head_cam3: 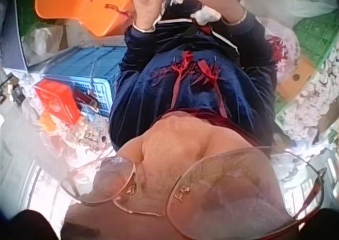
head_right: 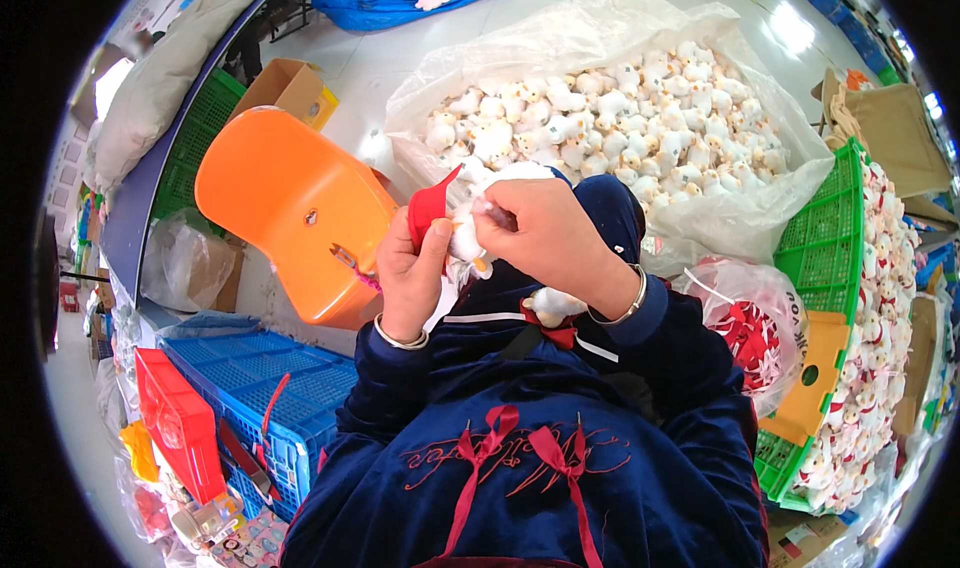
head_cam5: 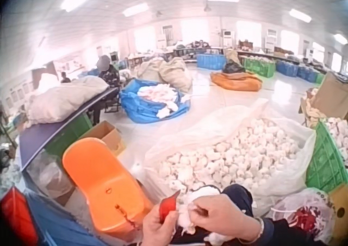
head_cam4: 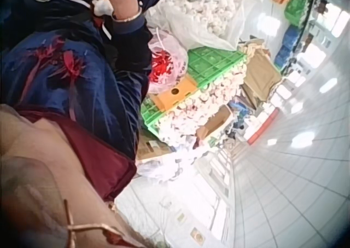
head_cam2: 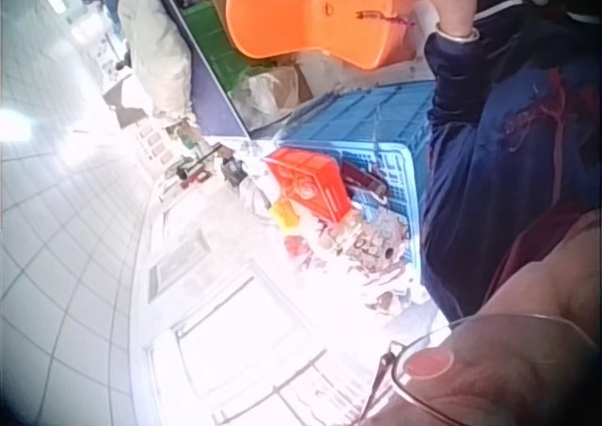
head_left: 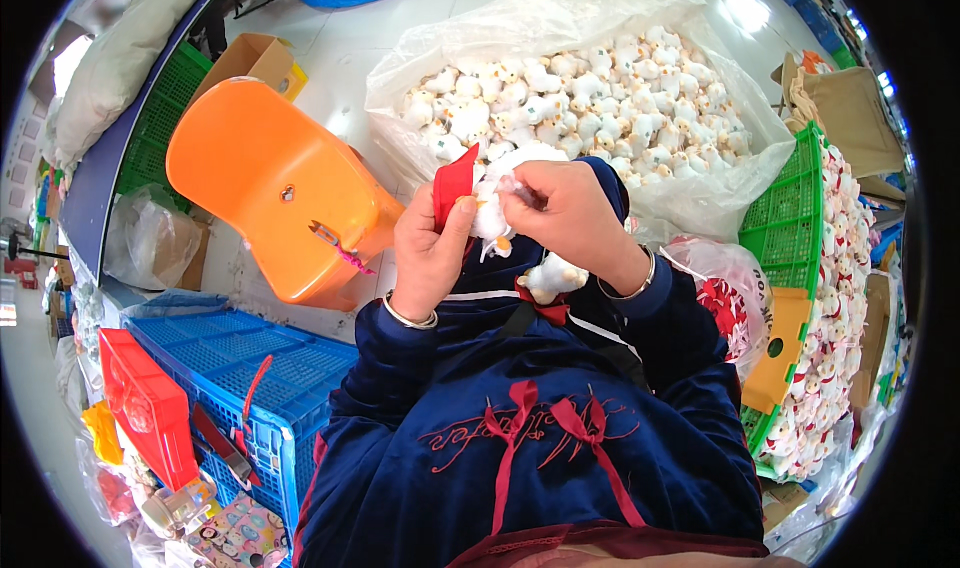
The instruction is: The person ties a white ribbon around the neck of a small white plush toy, then places a red paper hat on its head. The person repeats this process with another plush toy.
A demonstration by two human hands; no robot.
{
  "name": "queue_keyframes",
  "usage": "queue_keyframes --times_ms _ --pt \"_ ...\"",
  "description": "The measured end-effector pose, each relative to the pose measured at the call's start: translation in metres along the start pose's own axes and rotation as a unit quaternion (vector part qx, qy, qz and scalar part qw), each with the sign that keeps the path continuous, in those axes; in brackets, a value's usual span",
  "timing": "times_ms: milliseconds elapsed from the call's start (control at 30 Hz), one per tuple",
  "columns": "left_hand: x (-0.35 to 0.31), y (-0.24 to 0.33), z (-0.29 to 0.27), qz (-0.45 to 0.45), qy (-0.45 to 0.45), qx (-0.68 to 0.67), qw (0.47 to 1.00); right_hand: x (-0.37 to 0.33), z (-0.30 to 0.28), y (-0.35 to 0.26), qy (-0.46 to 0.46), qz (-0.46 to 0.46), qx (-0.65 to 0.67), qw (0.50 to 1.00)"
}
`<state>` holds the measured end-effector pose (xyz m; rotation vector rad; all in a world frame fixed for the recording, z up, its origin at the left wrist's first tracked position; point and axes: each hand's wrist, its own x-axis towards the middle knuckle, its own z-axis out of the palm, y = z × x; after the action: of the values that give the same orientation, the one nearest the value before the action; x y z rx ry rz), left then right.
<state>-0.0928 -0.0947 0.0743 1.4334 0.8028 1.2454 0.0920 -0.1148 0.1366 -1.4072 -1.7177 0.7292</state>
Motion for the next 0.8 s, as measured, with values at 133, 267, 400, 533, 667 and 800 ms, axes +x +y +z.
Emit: queue_keyframes --times_ms 133,267,400,533,667,800 --pt "0.000 0.000 -0.001 0.016 0.001 0.016 1.000 -0.002 0.002 0.003 0.021 0.016 0.018 0.999" --pt "0.002 -0.002 0.001 0.055 0.053 0.004 0.997 -0.003 0.010 0.010 0.126 -0.092 -0.031 0.987" --pt "-0.001 -0.004 -0.027 0.027 0.112 -0.058 0.992 0.011 -0.024 0.033 0.213 0.059 0.122 0.967" --pt "0.004 -0.004 -0.038 0.022 0.184 -0.049 0.981 -0.001 -0.021 0.017 0.044 0.060 0.155 0.985" --pt "0.007 -0.007 -0.057 -0.031 0.184 -0.180 0.966 -0.019 0.057 0.010 -0.241 -0.133 0.017 0.961" --pt "0.002 -0.001 -0.081 -0.016 0.191 -0.164 0.968 -0.011 0.094 0.021 -0.290 -0.200 -0.124 0.928"
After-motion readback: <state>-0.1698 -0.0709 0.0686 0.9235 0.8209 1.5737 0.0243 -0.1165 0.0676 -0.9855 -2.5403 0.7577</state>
